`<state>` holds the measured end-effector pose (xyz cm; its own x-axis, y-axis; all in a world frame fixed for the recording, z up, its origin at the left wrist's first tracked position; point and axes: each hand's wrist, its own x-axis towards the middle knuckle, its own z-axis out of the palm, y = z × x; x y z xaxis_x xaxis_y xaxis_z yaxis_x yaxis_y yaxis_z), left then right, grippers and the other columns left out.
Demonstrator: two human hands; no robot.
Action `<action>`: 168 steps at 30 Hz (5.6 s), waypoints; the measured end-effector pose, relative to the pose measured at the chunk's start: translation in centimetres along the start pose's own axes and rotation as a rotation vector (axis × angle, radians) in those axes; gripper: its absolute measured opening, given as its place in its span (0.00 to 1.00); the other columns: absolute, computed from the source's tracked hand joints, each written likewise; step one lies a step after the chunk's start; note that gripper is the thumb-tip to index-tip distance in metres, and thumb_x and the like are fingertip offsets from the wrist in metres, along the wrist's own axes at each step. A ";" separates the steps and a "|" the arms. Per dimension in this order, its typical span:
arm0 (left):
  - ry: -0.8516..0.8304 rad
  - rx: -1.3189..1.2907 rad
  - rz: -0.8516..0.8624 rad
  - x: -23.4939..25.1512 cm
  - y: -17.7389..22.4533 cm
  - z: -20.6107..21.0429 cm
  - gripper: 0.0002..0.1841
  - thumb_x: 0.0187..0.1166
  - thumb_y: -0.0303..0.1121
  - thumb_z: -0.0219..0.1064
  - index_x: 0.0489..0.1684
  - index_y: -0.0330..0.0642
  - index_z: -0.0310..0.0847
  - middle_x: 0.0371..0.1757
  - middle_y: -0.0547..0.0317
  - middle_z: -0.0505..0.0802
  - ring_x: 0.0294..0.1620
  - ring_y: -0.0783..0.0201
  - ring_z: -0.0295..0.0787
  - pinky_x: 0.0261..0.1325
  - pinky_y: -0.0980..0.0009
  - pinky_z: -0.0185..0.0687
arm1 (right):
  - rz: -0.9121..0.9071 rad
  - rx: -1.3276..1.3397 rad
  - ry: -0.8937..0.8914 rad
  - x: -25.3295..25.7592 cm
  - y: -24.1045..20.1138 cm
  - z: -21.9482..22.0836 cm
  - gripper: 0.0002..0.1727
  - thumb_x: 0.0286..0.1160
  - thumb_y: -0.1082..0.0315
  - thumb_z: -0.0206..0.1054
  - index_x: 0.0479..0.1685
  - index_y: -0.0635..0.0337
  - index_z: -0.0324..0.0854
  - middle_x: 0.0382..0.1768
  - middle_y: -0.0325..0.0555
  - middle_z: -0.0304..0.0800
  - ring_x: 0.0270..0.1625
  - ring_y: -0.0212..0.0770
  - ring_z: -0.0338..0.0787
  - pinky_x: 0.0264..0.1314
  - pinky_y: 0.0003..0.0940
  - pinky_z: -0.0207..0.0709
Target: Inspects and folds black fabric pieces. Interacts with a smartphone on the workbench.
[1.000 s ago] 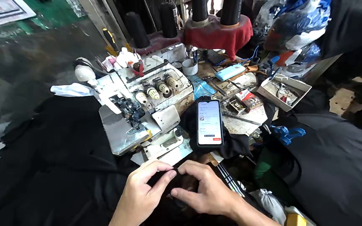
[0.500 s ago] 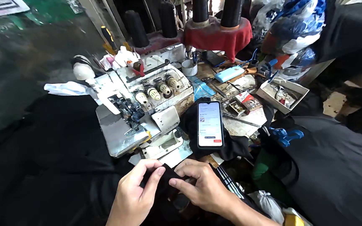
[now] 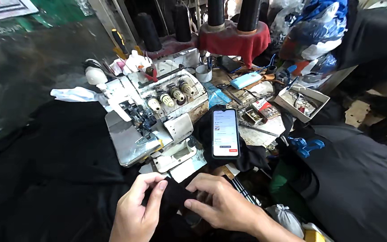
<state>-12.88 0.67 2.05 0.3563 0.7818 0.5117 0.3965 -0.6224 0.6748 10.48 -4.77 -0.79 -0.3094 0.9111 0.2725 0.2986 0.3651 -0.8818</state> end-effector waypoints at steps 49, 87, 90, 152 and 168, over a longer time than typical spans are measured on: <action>0.201 0.031 -0.206 -2.2 -6.6 -1.4 0.06 0.83 0.26 0.66 0.48 0.32 0.82 0.36 0.63 0.91 0.34 0.76 0.87 0.39 0.79 0.87 | 0.217 0.065 0.656 1.6 2.1 -11.9 0.28 0.86 0.66 0.57 0.86 0.42 0.68 0.69 0.39 0.86 0.51 0.40 0.93 0.41 0.34 0.90; 0.173 0.015 -0.219 -2.1 -6.6 -1.6 0.06 0.83 0.26 0.65 0.46 0.30 0.82 0.34 0.63 0.90 0.33 0.75 0.87 0.40 0.78 0.86 | 0.284 0.103 0.756 2.7 2.5 -11.6 0.22 0.92 0.58 0.49 0.81 0.41 0.72 0.66 0.36 0.89 0.51 0.39 0.94 0.42 0.36 0.89; 0.148 -0.043 -0.227 -1.8 -6.4 -2.2 0.05 0.83 0.25 0.65 0.46 0.32 0.82 0.35 0.65 0.91 0.34 0.76 0.87 0.40 0.79 0.86 | 0.162 -0.089 0.868 2.3 1.4 -11.1 0.22 0.91 0.59 0.54 0.79 0.51 0.74 0.71 0.41 0.84 0.65 0.39 0.89 0.60 0.39 0.89; 0.013 0.106 0.053 4.7 2.5 -8.3 0.09 0.83 0.26 0.67 0.55 0.37 0.87 0.49 0.62 0.94 0.47 0.72 0.92 0.51 0.73 0.91 | -0.242 0.286 0.114 7.4 -5.0 1.2 0.13 0.83 0.62 0.69 0.42 0.64 0.89 0.35 0.44 0.88 0.32 0.33 0.84 0.35 0.28 0.81; 0.113 0.254 0.096 9.7 -6.3 -3.8 0.12 0.76 0.37 0.75 0.51 0.42 0.91 0.47 0.65 0.97 0.49 0.71 0.95 0.57 0.70 0.93 | 0.147 0.271 0.290 11.3 0.5 2.4 0.12 0.80 0.55 0.70 0.38 0.54 0.90 0.31 0.35 0.91 0.32 0.29 0.88 0.36 0.28 0.84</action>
<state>-15.13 12.29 4.77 0.3116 0.7095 0.6321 0.5702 -0.6717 0.4729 4.94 5.24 0.93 -0.0030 0.9799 0.1994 0.0602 0.1993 -0.9781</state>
